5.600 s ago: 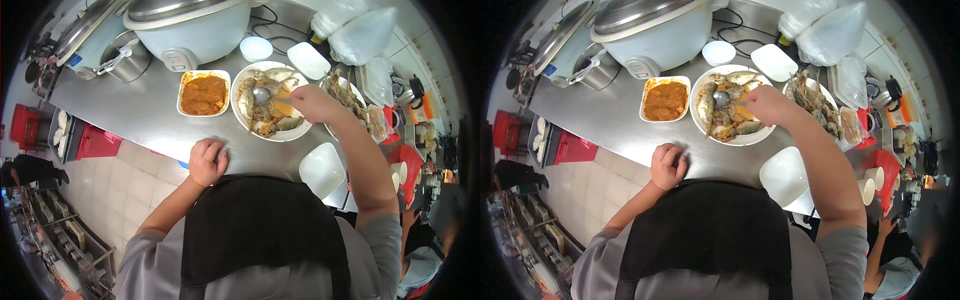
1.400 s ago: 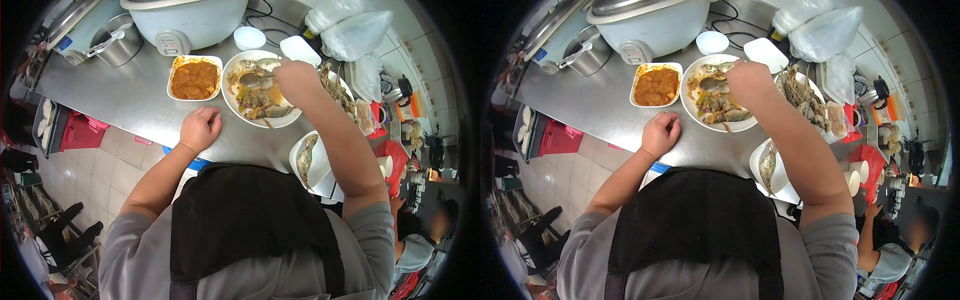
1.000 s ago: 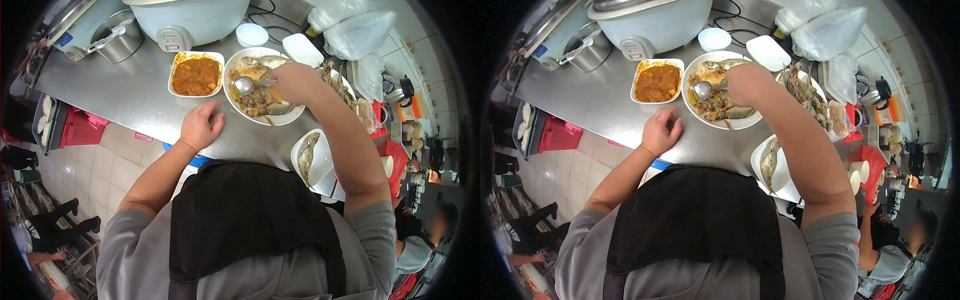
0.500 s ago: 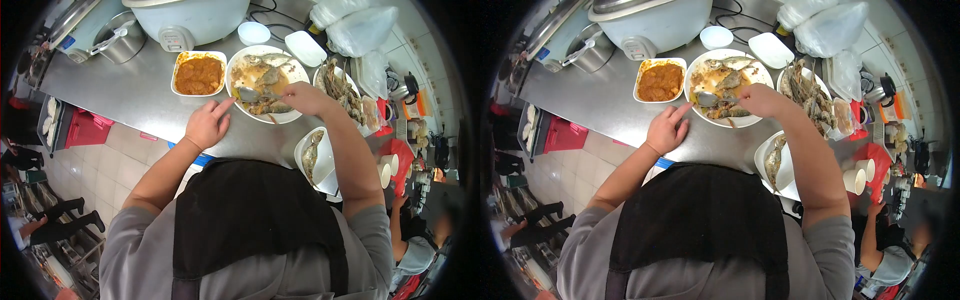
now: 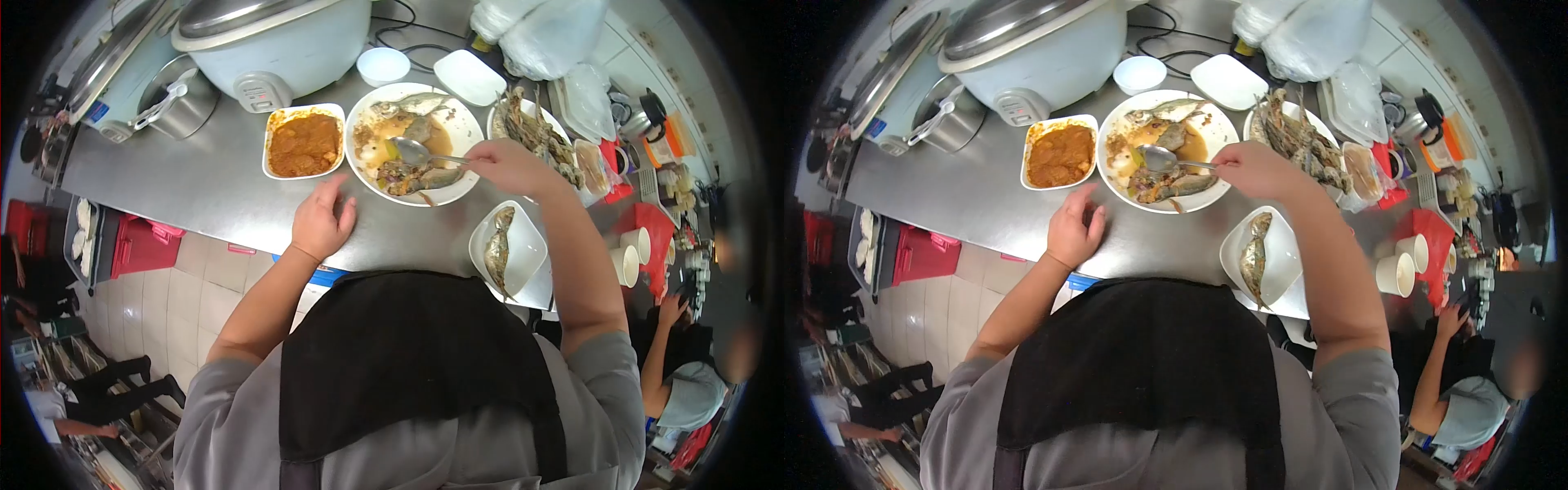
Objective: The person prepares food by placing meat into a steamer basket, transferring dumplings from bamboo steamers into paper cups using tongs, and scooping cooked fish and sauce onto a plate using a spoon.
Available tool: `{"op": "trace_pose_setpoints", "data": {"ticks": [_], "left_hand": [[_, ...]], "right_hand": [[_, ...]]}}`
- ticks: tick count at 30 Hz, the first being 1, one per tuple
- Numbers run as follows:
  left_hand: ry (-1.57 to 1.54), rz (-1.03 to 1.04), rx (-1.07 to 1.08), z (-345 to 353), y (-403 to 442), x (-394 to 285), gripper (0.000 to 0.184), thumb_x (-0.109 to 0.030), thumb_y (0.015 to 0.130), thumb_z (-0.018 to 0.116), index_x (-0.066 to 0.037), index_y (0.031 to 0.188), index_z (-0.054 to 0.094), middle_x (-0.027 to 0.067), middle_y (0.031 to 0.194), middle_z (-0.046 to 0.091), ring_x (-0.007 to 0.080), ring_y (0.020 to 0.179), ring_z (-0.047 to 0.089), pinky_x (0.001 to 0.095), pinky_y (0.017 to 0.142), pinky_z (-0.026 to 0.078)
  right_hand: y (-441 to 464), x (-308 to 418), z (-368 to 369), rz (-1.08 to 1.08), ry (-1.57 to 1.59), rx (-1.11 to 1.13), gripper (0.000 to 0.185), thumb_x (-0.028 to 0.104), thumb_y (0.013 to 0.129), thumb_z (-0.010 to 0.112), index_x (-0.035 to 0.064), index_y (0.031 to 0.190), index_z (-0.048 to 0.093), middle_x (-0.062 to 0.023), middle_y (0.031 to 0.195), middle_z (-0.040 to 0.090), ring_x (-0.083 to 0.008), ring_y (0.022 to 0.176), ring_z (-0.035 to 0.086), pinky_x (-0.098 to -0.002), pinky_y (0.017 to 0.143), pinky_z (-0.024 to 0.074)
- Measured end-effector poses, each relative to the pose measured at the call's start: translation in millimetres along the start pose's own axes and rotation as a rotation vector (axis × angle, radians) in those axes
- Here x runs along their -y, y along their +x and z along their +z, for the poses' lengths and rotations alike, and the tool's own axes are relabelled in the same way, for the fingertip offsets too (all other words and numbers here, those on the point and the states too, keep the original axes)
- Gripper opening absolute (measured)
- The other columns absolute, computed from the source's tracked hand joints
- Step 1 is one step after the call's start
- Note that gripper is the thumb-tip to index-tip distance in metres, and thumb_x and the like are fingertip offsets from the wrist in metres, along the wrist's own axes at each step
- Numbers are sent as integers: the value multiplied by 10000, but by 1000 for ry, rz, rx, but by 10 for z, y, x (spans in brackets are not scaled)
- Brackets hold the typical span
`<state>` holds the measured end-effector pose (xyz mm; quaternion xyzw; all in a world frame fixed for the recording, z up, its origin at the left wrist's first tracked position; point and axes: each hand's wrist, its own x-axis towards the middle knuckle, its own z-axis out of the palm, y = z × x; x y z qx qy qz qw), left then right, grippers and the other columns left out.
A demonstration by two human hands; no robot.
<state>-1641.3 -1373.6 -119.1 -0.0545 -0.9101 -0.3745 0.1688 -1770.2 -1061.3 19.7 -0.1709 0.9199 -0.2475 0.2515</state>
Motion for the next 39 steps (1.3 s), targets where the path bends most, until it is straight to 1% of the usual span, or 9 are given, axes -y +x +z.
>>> {"op": "trace_pose_setpoints", "data": {"ticks": [7, 9, 12, 13, 16, 20, 25, 28, 39], "left_hand": [[-84, -76, -5, 53, -13, 74, 318, -223, 949, 643, -48, 1215, 639, 108, 822, 639, 233, 651, 607, 359, 617, 504], [-146, -130, -1, 97, 10, 45, 344, -258, 997, 611, -24, 1249, 618, 94, 795, 649, 182, 607, 596, 333, 582, 495], [-504, -553, 109, 141, 101, -277, 416, -300, 1023, 586, -17, 1327, 556, 91, 830, 674, 136, 587, 585, 282, 548, 482], [-597, -630, 187, 153, 154, -352, 480, -327, 1034, 559, -11, 1383, 468, 101, 863, 689, 129, 586, 600, 251, 529, 473], [-817, -754, 306, 206, 307, -487, 459, -323, 1039, 530, -11, 1363, 439, 122, 915, 690, 143, 626, 631, 255, 532, 478], [-984, -930, 323, 272, 449, -555, 355, -230, 1046, 456, -20, 1331, 426, 191, 1083, 668, 245, 787, 717, 336, 638, 564], [-1081, -927, 247, 361, 473, -442, 346, -120, 1029, 413, -24, 1360, 382, 219, 1133, 667, 287, 818, 732, 361, 672, 619], [-1127, -900, 258, 337, 507, -389, 403, -72, 997, 421, -50, 1396, 369, 208, 1137, 671, 281, 824, 733, 365, 672, 626], [-1040, -848, 300, 234, 522, -343, 395, -124, 1009, 432, -87, 1402, 406, 140, 1136, 676, 211, 868, 709, 357, 715, 600]], "right_hand": [[-1289, -567, -430, 68, -50, -97, 271, 169, 936, 634, -9, 1131, 691, -127, 950, 710, -184, 867, 657, -320, 806, 518], [-1651, -709, -391, 152, -101, -185, 267, 186, 923, 639, -9, 1093, 700, -168, 951, 712, -249, 860, 672, -364, 799, 518], [-1933, -782, -262, 272, -201, -270, 237, 176, 902, 655, 24, 1073, 714, -179, 977, 716, -344, 910, 684, -410, 833, 527], [-1976, -802, -194, 279, -245, -294, 229, 173, 901, 656, 37, 1075, 717, -173, 977, 716, -356, 917, 679, -416, 836, 528], [-2070, -1056, 23, 188, -361, -404, 180, 130, 911, 638, 89, 1060, 731, -139, 1016, 694, -365, 965, 662, -429, 840, 530], [-2060, -1025, 122, 139, -449, -544, 179, 71, 899, 629, 94, 1041, 735, -127, 1035, 661, -347, 981, 656, -424, 823, 530], [-2068, -972, -35, 78, -362, -586, 169, 40, 868, 649, 88, 1008, 732, -121, 990, 659, -350, 960, 644, -433, 811, 526], [-2029, -999, -110, -28, -487, -594, 142, 40, 855, 666, 81, 975, 731, -118, 949, 646, -343, 932, 637, -430, 797, 523], [-1308, -724, -199, -112, -319, -675, 226, 27, 850, 655, 94, 1043, 750, -127, 862, 600, -330, 848, 617, -437, 753, 501]]}}
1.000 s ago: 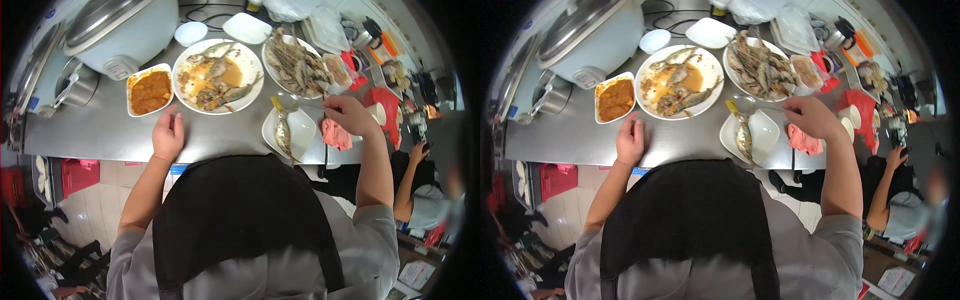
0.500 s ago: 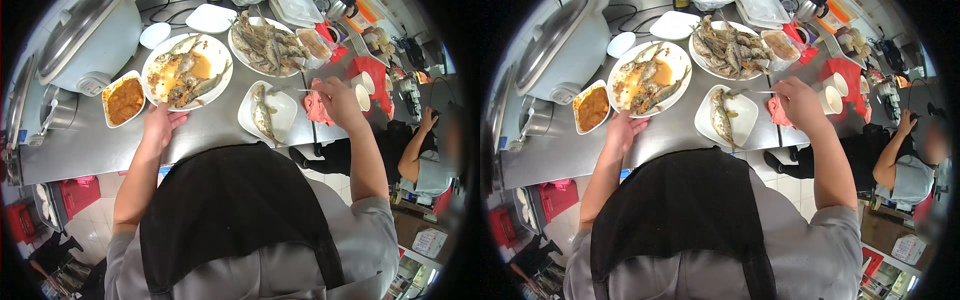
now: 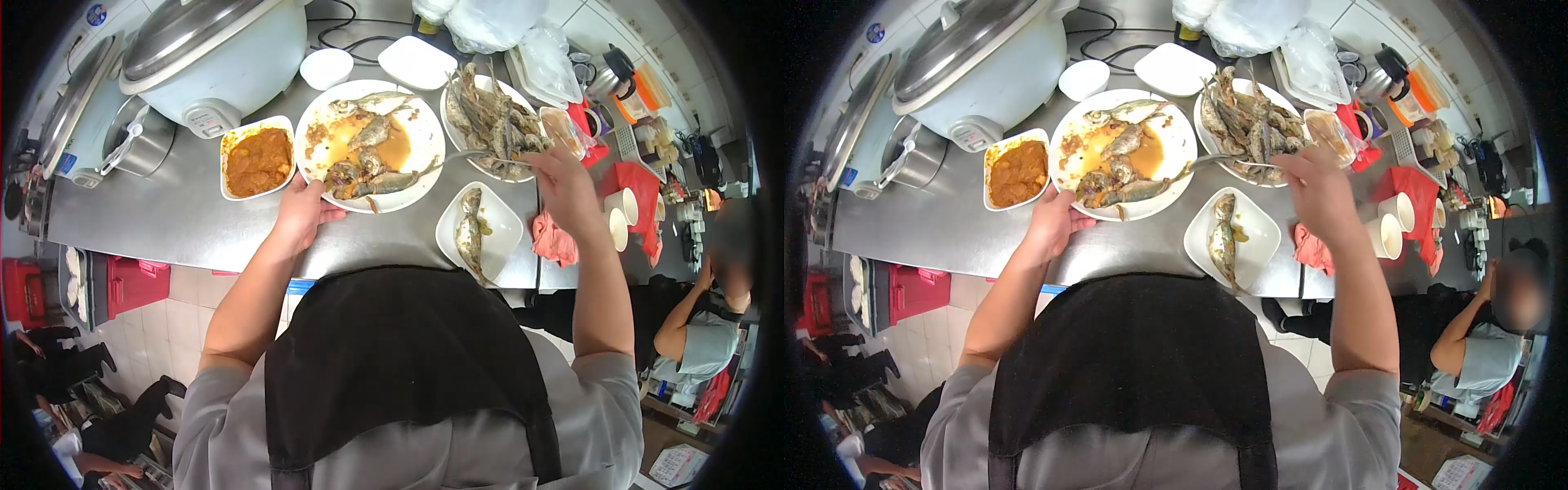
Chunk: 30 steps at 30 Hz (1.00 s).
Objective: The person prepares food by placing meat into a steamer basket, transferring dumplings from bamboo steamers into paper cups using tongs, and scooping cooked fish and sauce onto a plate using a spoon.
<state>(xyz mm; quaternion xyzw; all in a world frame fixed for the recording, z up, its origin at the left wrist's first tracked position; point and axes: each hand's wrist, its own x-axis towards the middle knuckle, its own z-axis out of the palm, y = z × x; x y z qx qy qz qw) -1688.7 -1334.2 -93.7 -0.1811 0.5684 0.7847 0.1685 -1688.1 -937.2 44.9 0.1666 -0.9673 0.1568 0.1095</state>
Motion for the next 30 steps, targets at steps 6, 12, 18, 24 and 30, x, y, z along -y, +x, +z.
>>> {"op": "trace_pose_setpoints", "data": {"ticks": [6, 12, 18, 24, 30], "left_hand": [[65, 31, -12, 29, -75, -114, 374, -101, 993, 439, -90, 1366, 451, 132, 1134, 674, 195, 820, 701, 326, 678, 603], [121, 76, -10, -20, -61, -127, 363, -73, 965, 454, -37, 1326, 482, 142, 1054, 695, 191, 722, 699, 323, 627, 608], [194, 51, -17, -17, -135, -225, 412, -136, 961, 498, -62, 1366, 488, 117, 1083, 698, 183, 788, 714, 315, 650, 607], [204, 29, -40, 2, -182, -289, 386, -132, 960, 491, -49, 1337, 497, 138, 1020, 699, 193, 721, 702, 323, 643, 605], [212, 29, -44, 51, -245, -394, 364, -111, 953, 480, 6, 1297, 506, 155, 988, 701, 189, 679, 695, 322, 614, 607]], "right_hand": [[415, 203, 457, -149, -187, 45, 259, 59, 870, 603, 127, 1080, 738, -113, 901, 623, -318, 872, 643, -449, 772, 523], [490, 252, 646, -107, -328, 89, 281, 102, 917, 576, 156, 1165, 694, -98, 917, 613, -328, 840, 655, -453, 741, 536], [371, 280, 672, -40, -288, 184, 325, 99, 927, 554, 154, 1230, 659, -128, 974, 633, -332, 868, 679, -461, 754, 551], [243, 265, 790, -55, -213, 193, 395, 82, 914, 568, 173, 1291, 644, -132, 976, 631, -342, 837, 680, -466, 742, 555], [173, 332, 825, 1, -293, 304, 437, 67, 921, 536, 167, 1339, 616, -154, 990, 620, -356, 852, 678, -469, 756, 555]]}}
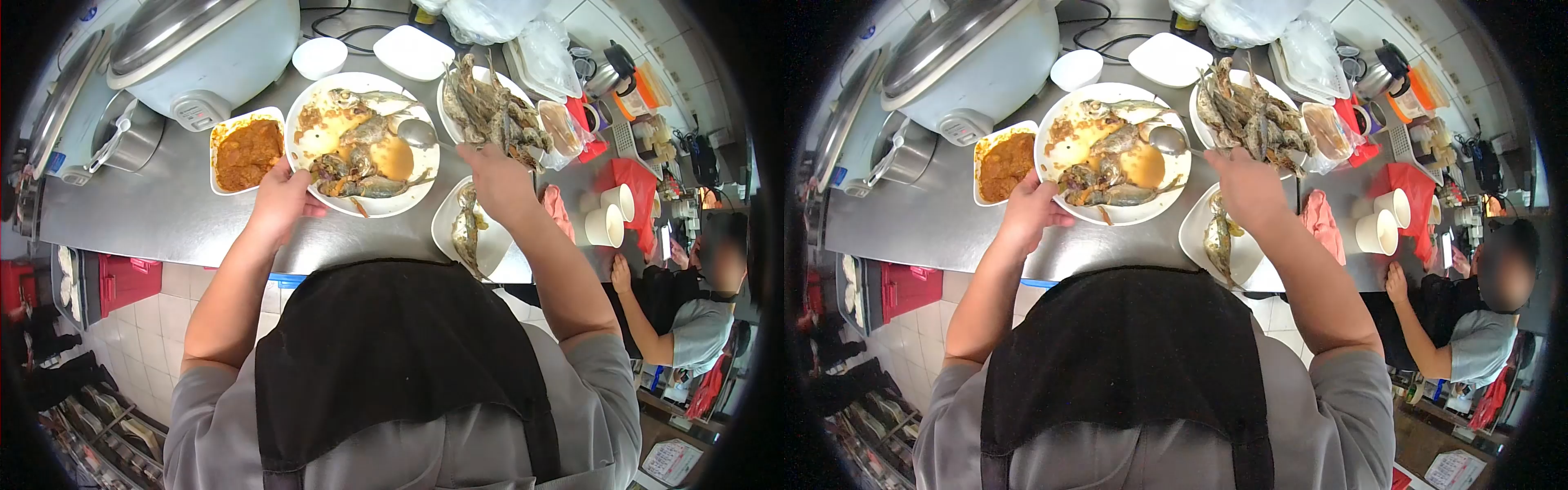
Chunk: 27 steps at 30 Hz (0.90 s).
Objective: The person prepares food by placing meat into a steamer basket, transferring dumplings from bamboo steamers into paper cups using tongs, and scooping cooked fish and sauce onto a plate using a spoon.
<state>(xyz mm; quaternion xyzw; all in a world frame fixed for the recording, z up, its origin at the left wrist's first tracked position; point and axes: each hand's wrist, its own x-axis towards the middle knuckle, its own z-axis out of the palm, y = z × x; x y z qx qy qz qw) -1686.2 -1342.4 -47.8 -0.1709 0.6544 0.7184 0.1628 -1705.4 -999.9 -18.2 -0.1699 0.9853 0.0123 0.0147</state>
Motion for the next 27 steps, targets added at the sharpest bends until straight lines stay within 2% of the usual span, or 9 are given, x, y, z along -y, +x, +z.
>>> {"op": "trace_pose_setpoints", "data": {"ticks": [3, 9, 12, 15, 18, 19, 21, 27], "left_hand": [[30, -4, 8, -1, -1, -7, 375, -131, 948, 481, -39, 1310, 519, 137, 997, 697, 196, 709, 691, 326, 648, 600], [37, 8, 25, 33, -57, -85, 375, -136, 951, 483, -42, 1311, 521, 135, 993, 695, 189, 702, 681, 330, 659, 597], [21, -2, 11, 17, -29, -24, 380, -138, 951, 491, -48, 1320, 520, 138, 996, 696, 191, 696, 683, 336, 657, 597], [-1, -16, -8, 10, -26, 15, 397, -136, 954, 497, -52, 1342, 513, 145, 1008, 698, 191, 695, 693, 332, 641, 601], [-3, 31, 2, -9, -8, 55, 423, -135, 958, 501, -35, 1369, 496, 151, 1036, 702, 192, 713, 709, 321, 616, 613], [27, 9, -7, -10, 3, 50, 409, -134, 963, 492, -15, 1355, 497, 141, 1044, 703, 189, 720, 711, 320, 617, 612], [7, 20, -7, -13, 24, 78, 388, -134, 978, 474, -6, 1343, 500, 132, 1047, 703, 181, 730, 709, 310, 614, 603], [7, 7, 7, 4, 1, 42, 370, -150, 1002, 450, -13, 1342, 501, 127, 1046, 705, 178, 738, 706, 293, 626, 585]], "right_hand": [[-46, -13, 147, 24, 20, 40, 437, 71, 938, 512, 163, 1356, 602, -166, 1028, 627, -365, 883, 683, -474, 771, 553], [-146, -20, 207, 56, 384, 61, 341, 116, 976, 520, 125, 1287, 658, -166, 1099, 686, -350, 980, 678, -444, 857, 542], [-172, -34, 150, 90, 673, 168, 323, 105, 974, 538, 107, 1265, 679, -161, 1097, 707, -293, 970, 680, -400, 877, 534], [-258, -46, 27, 171, 771, 250, 328, 92, 972, 549, 100, 1275, 675, -143, 1075, 712, -223, 896, 666, -348, 833, 525], [-483, -171, -166, 175, 842, 188, 323, 76, 974, 575, 54, 1285, 657, 1, 878, 608, -69, 763, 491, -258, 685, 437], [-581, -254, -235, 173, 769, 189, 313, 66, 974, 570, 54, 1274, 658, -21, 882, 629, -91, 755, 513, -267, 683, 444], [-792, -219, -581, 242, 598, 166, 294, 81, 964, 587, 86, 1243, 680, -124, 934, 683, -202, 779, 624, -335, 764, 500], [-1393, -363, -715, 300, 530, 160, 262, 52, 924, 622, 61, 1180, 680, -155, 1034, 686, -291, 876, 666, -376, 792, 516]]}}
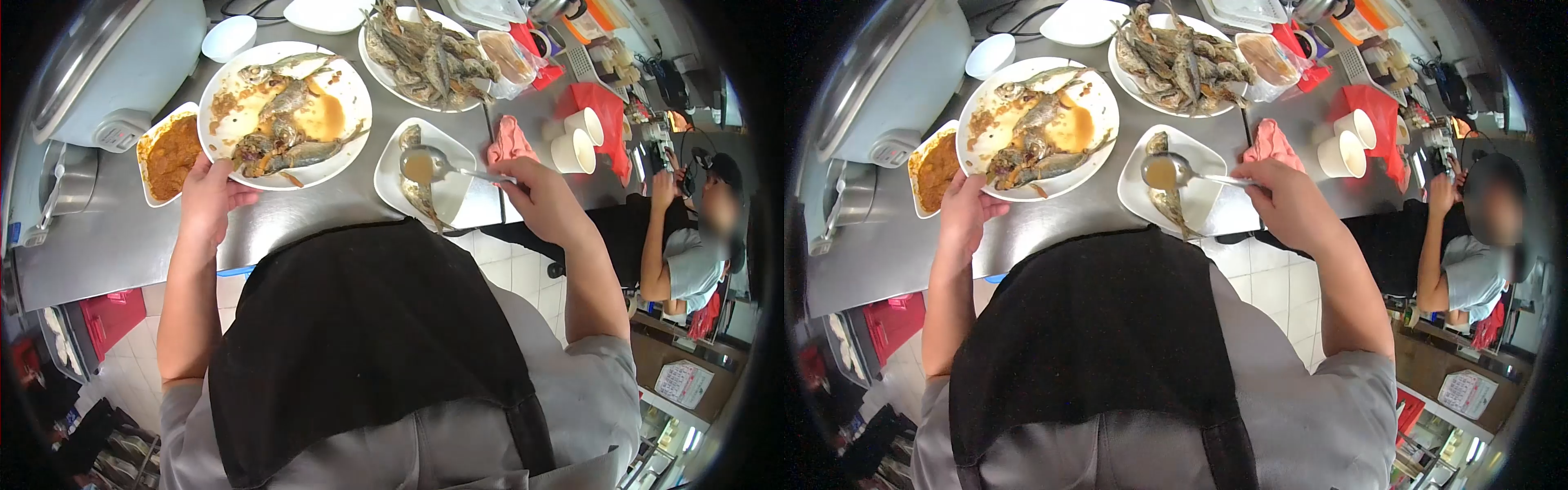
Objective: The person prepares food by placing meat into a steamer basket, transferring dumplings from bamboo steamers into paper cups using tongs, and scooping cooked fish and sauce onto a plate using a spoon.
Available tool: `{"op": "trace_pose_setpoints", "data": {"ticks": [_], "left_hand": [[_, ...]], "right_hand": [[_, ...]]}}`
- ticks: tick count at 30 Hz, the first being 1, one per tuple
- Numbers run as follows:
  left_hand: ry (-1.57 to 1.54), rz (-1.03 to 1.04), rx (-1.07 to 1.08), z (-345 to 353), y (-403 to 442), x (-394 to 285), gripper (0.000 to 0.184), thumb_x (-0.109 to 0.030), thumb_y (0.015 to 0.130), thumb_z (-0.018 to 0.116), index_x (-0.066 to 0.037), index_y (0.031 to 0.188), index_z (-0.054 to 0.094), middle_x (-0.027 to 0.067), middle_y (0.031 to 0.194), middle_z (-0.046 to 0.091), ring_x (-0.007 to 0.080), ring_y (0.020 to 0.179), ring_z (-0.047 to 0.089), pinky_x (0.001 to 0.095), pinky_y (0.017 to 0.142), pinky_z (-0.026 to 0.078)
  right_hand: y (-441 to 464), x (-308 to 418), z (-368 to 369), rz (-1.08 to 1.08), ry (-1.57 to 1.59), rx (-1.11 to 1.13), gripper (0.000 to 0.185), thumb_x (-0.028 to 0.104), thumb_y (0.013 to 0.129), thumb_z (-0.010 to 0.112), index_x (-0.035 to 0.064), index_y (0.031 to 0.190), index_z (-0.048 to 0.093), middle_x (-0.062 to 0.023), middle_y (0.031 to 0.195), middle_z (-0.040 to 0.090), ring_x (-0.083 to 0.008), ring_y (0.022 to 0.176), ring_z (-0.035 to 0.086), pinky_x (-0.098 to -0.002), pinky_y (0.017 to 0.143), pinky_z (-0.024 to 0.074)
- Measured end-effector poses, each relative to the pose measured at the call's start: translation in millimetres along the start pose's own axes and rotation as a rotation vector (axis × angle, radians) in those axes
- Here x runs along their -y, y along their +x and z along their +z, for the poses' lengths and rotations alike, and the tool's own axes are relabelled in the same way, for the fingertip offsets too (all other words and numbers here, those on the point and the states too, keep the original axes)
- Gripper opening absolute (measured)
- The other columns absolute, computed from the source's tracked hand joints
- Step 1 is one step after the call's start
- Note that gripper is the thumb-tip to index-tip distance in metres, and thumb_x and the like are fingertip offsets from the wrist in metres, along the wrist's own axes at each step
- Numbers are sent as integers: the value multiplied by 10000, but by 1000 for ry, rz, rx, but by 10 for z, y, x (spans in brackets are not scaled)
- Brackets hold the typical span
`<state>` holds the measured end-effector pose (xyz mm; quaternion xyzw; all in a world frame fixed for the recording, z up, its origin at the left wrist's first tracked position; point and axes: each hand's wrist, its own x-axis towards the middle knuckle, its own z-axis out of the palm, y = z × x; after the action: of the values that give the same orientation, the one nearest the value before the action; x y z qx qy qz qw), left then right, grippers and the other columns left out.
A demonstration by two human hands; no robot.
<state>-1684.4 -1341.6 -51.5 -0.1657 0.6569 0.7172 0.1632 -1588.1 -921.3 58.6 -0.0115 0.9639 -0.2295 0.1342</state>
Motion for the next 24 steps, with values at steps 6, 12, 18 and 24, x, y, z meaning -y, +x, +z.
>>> {"op": "trace_pose_setpoints", "data": {"ticks": [6, 12, 18, 24], "left_hand": [[1, 1, 23, -14, -7, -12, 386, -152, 980, 470, -7, 1336, 495, 153, 1076, 696, 206, 764, 716, 318, 645, 594], [24, 14, 17, 11, -19, -27, 378, -162, 1004, 465, -10, 1349, 492, 138, 1046, 704, 182, 733, 709, 294, 624, 592], [25, 50, -8, 1, -30, 2, 378, -145, 981, 514, -14, 1336, 508, 139, 1079, 700, 171, 714, 704, 298, 607, 602], [-1, 35, -2, 35, -75, -68, 337, -122, 965, 519, -8, 1282, 517, 133, 979, 701, 170, 667, 694, 294, 585, 593]], "right_hand": [[-187, -150, 197, -52, -100, -101, 220, 43, 920, 614, 46, 1130, 679, -153, 1028, 686, -345, 925, 669, -407, 812, 528], [53, -229, 412, -199, -241, -336, 193, 28, 912, 610, 70, 1089, 677, -143, 999, 678, -368, 908, 656, -441, 784, 519], [268, -159, 414, -179, -8, -399, 183, 46, 929, 606, 80, 1095, 673, -152, 996, 673, -377, 911, 651, -437, 812, 516], [846, 374, 620, -223, -158, -245, 305, 68, 949, 548, 75, 1244, 625, -175, 1115, 658, -387, 955, 670, -469, 822, 543]]}}
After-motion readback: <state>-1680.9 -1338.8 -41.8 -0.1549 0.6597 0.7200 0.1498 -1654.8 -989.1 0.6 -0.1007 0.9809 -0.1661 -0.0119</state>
